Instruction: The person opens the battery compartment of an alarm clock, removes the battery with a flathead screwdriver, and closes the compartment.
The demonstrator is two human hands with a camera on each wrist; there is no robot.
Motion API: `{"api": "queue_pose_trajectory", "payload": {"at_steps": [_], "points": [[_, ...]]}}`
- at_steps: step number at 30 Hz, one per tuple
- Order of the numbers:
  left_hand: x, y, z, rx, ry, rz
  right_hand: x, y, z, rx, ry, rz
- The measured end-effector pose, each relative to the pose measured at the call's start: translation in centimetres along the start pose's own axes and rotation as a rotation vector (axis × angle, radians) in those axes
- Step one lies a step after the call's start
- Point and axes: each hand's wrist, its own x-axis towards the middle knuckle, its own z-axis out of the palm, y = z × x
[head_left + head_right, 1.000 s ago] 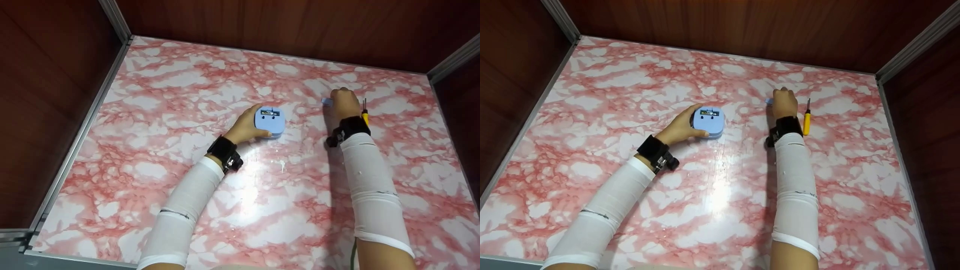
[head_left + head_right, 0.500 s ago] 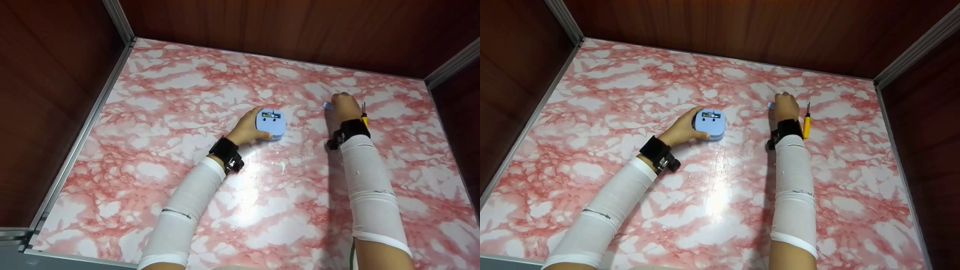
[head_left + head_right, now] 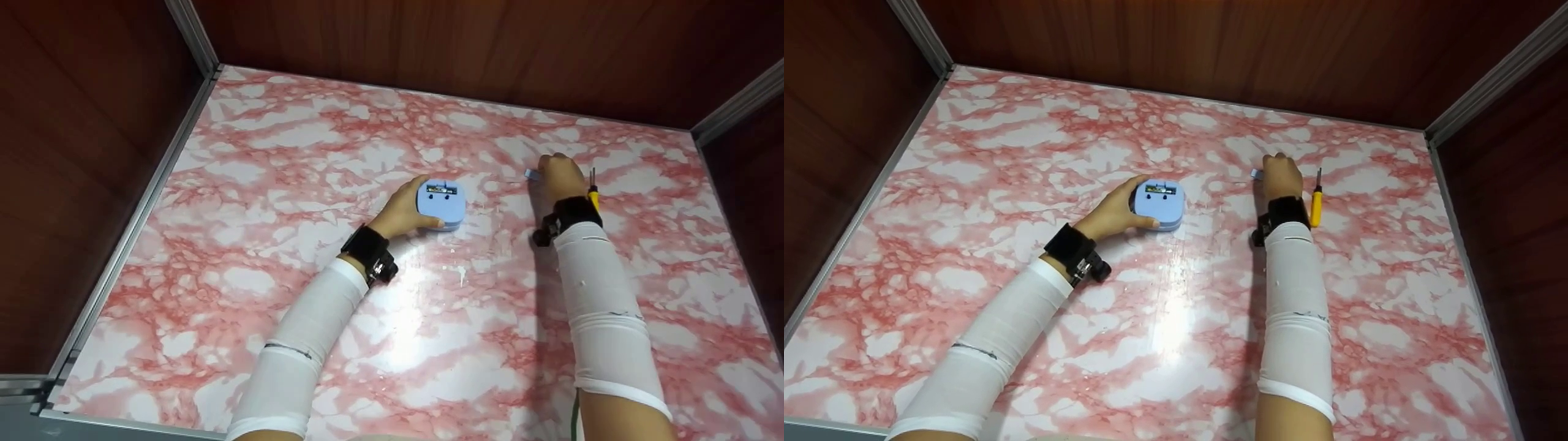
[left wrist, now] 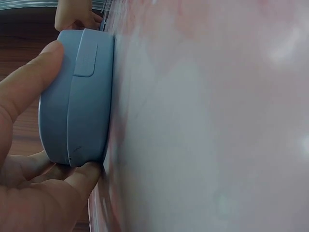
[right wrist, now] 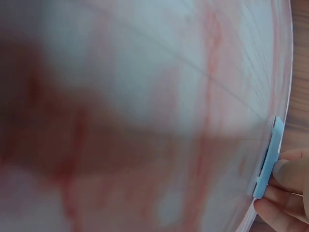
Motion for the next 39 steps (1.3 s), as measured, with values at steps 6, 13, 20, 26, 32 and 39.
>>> {"api": "queue_pose_trajectory", "payload": {"at_steps": [6, 13, 20, 26, 32, 39], "points": [[0.1, 0.0, 0.0, 0.010, -0.001, 0.005, -0.1, 0.1, 0.1, 0.036, -0.014, 0.002], [-0.3, -0.3, 0.2, -0.015, 0.003, -0.010, -0.2, -0.8, 0.1, 0.051, -0.020, 0.026], [-0.4, -0.3, 0.2, -0.020, 0.001, -0.013, -0.6, -1.2, -0.6, 0.045, 0.013, 0.029], [-0.2, -0.1, 0.1, -0.009, 0.001, -0.005, -1.5, -0.7, -1.9, 0.025, 0.076, -0.002], [-0.2, 0.0, -0.1, 0.007, -0.012, 0.001, -2.7, 0.4, -3.2, 0.032, 0.095, 0.046], [-0.2, 0.0, -0.1, 0.002, -0.016, 0.001, -4.0, 2.1, -3.5, 0.055, 0.085, 0.170]]}}
